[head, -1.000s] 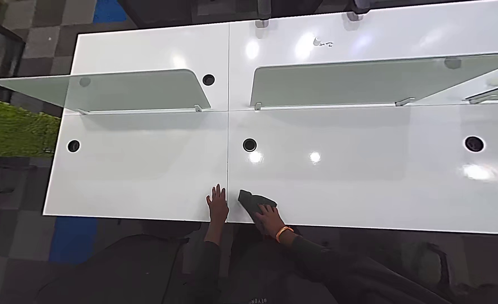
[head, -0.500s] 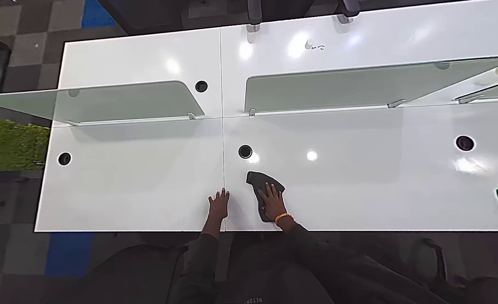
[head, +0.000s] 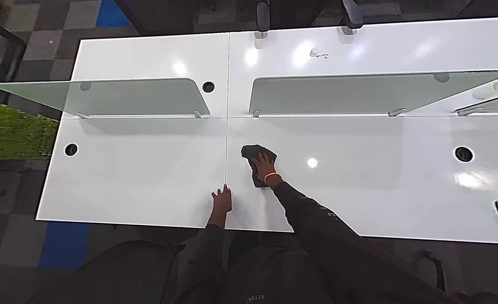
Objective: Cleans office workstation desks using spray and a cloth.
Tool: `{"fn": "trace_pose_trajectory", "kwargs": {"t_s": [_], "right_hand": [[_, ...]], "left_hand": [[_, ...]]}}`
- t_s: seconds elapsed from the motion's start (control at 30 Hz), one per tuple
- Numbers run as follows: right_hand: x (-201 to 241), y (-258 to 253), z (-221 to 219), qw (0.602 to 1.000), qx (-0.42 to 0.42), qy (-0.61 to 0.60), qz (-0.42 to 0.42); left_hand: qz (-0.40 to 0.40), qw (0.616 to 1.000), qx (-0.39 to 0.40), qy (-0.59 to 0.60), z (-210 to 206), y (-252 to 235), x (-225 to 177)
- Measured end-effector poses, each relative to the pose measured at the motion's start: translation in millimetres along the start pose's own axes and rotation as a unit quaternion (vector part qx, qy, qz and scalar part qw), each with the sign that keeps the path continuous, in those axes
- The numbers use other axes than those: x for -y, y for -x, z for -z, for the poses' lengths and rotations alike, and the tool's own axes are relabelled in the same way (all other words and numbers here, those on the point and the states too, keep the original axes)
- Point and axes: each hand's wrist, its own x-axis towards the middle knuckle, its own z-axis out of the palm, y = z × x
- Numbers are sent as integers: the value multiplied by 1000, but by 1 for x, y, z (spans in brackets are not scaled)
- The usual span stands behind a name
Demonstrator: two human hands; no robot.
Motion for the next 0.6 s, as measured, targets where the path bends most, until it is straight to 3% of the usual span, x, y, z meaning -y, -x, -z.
{"fn": "trace_pose_trajectory", "kwargs": {"t_s": [0.1, 0.2, 0.37, 0.47, 0.6], "right_hand": [[18, 9, -6, 999, 17, 26, 23], [45, 29, -28, 992, 39, 53, 111], [85, 106, -106, 963, 92, 65, 244], [91, 154, -151, 940, 124, 93, 304], [67, 174, -171, 951, 104, 61, 285]], "left_hand": [[-6, 999, -26, 33, -7, 1, 5], [5, 993, -77, 84, -16, 13, 14], [89, 976, -150, 131, -54, 45, 42], [140, 971, -143, 132, -76, 65, 65], [176, 968, -108, 143, -107, 81, 85]]}}
